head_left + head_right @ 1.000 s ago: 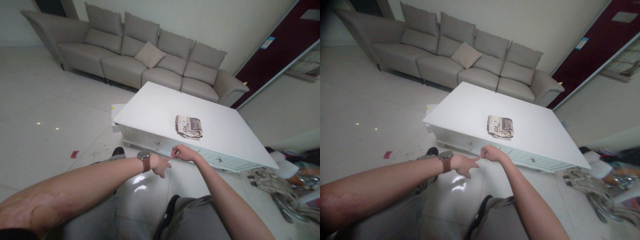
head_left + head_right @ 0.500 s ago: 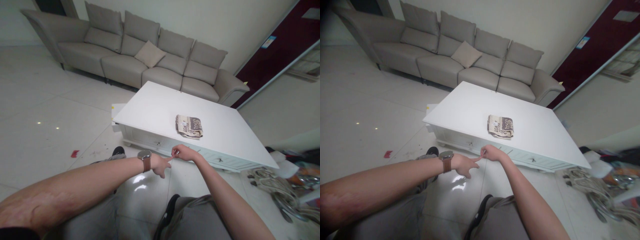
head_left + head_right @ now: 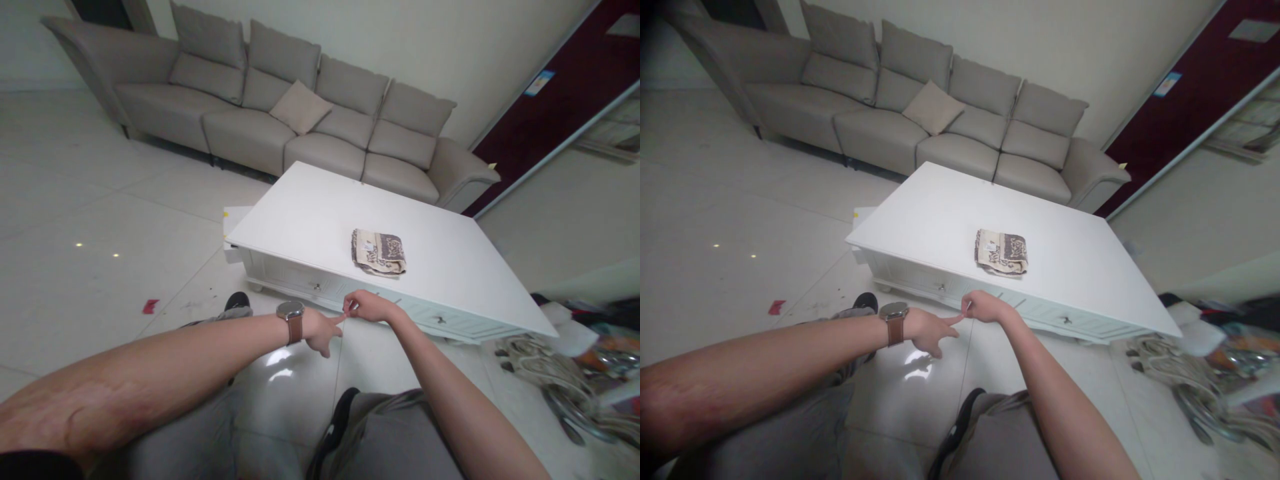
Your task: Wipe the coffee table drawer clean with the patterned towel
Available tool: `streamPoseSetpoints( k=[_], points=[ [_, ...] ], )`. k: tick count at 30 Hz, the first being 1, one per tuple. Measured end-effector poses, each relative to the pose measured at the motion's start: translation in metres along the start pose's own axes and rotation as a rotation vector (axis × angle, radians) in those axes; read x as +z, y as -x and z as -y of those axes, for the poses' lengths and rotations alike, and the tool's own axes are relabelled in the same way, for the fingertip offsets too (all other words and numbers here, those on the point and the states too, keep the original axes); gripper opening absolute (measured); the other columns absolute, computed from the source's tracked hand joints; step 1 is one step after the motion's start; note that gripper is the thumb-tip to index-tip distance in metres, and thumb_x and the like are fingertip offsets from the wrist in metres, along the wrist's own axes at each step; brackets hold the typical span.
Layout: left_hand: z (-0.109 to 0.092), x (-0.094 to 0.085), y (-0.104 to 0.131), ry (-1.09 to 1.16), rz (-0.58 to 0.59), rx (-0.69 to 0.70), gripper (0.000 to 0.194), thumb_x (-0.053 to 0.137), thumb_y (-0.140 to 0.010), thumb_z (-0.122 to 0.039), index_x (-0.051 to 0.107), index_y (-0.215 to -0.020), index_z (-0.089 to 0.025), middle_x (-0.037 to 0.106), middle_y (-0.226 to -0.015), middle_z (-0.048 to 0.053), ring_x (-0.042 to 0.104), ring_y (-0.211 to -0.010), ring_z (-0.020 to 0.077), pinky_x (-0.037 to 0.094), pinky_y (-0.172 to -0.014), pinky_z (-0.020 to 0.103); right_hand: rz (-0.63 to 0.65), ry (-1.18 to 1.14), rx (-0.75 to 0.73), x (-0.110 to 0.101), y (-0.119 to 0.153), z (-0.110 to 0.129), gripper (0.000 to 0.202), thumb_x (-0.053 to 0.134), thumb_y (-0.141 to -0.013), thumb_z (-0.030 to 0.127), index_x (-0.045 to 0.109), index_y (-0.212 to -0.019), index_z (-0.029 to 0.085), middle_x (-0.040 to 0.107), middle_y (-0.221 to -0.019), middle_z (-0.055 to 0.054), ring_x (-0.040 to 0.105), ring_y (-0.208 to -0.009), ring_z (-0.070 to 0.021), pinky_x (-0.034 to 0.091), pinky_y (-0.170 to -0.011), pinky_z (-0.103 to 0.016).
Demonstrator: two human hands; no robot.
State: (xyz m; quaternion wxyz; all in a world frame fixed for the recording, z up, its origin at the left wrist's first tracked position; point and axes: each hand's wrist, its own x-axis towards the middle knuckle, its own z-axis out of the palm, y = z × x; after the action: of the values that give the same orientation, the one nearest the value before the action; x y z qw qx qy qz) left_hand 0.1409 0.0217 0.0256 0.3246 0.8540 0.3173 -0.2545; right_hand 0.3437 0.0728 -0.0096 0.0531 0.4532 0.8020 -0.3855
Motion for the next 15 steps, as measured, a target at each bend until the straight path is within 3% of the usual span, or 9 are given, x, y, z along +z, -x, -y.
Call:
streamPoseSetpoints(
  k=[15],
  points=[
    [0.0017,0.001,-0.0011,0.034,-0.019,0.01,0.086,0.078,-0.069,-0.047,0.051,-0.15,-0.041,0.015,-0.172,0.001,0.06,-0.13,0.0401,0.051,-0.103,0.05,0.003,0.004,0.012,0.0005,0.0007,0.0008,0.012,0.066,-0.078,0.012,0.073,-0.087,0.016,0.077,-0.09,-0.006,0.07,-0.086,-0.0193,0.049,-0.078,-0.028]
  ],
)
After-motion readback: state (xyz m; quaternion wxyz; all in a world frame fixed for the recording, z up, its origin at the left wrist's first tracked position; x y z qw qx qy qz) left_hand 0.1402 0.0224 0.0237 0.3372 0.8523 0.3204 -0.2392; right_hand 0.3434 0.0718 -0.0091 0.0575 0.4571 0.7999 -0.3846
